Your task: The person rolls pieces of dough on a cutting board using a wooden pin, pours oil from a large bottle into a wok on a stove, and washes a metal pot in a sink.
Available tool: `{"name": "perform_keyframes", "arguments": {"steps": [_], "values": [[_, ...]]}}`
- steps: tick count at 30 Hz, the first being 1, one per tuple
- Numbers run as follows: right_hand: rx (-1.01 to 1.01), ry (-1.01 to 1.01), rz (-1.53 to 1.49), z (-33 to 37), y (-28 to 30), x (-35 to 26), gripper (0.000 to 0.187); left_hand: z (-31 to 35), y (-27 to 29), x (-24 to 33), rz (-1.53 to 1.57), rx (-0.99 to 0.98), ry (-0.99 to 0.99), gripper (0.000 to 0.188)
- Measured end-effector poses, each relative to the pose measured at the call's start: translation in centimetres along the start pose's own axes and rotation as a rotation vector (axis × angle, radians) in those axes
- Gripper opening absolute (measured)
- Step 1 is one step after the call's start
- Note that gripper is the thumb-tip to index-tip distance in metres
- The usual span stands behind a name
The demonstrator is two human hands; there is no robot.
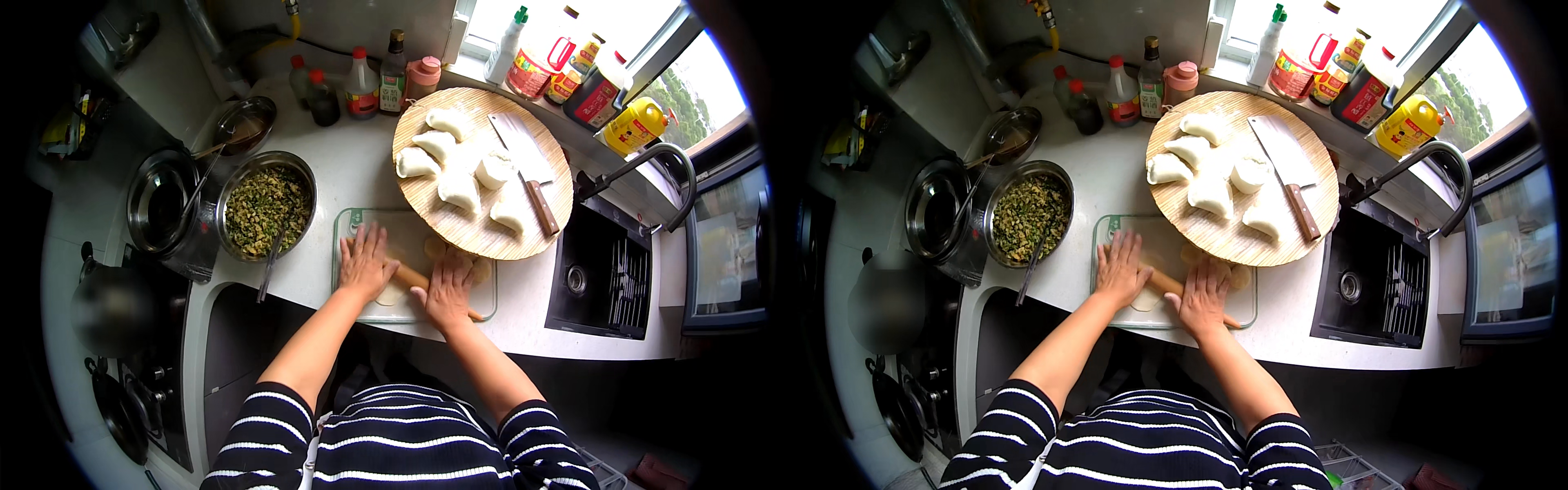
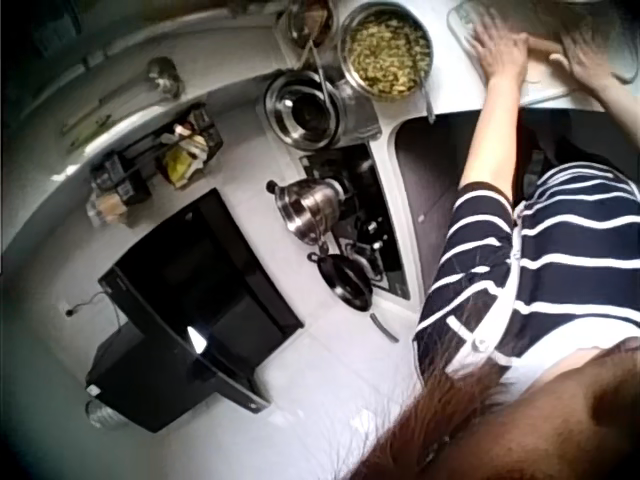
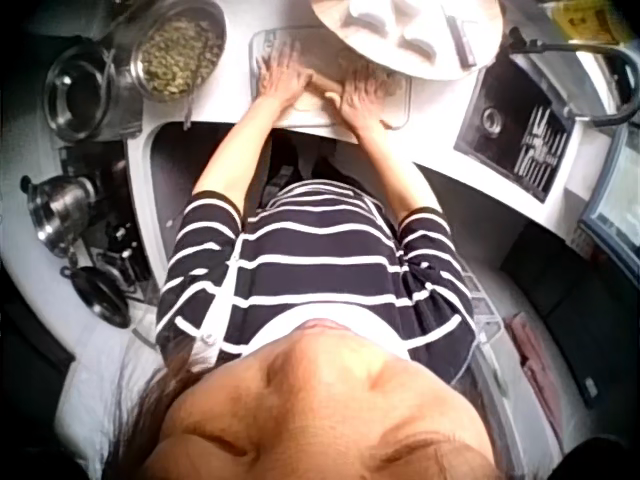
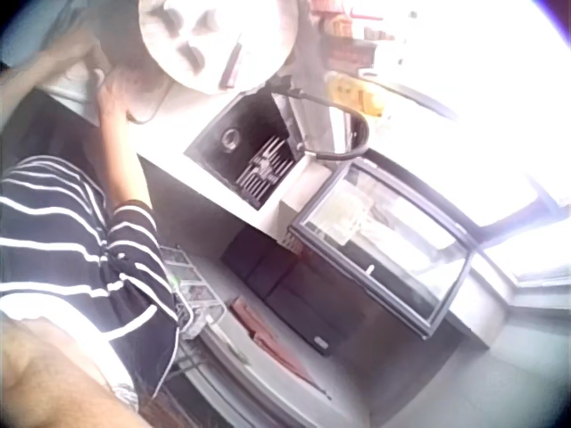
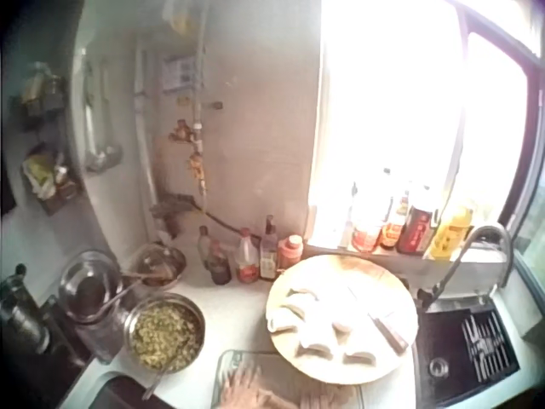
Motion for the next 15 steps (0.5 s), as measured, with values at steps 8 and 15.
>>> {"name": "perform_keyframes", "arguments": {"steps": [8,15], "values": [[-0.207,0.134,-0.223,5.3,0.2,-1.7,0.097,5.5,-1.7,-1.7,-0.089,-0.125,-0.083,0.072],[-0.084,-0.123,-0.013,-0.8,-0.4,3.0,0.098,-4.3,-1.0,1.2,-0.096,-0.184,-0.053,0.061]]}}
Point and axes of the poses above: each hand's wrist, its own z-axis away from the middle knuckle, its own y-axis out of the back of the hand, x = y × z, the point moved 7 cm from there along -z, towards the middle knuckle, and after that the axes turned 9 degrees about z, right-handed, at the moved point
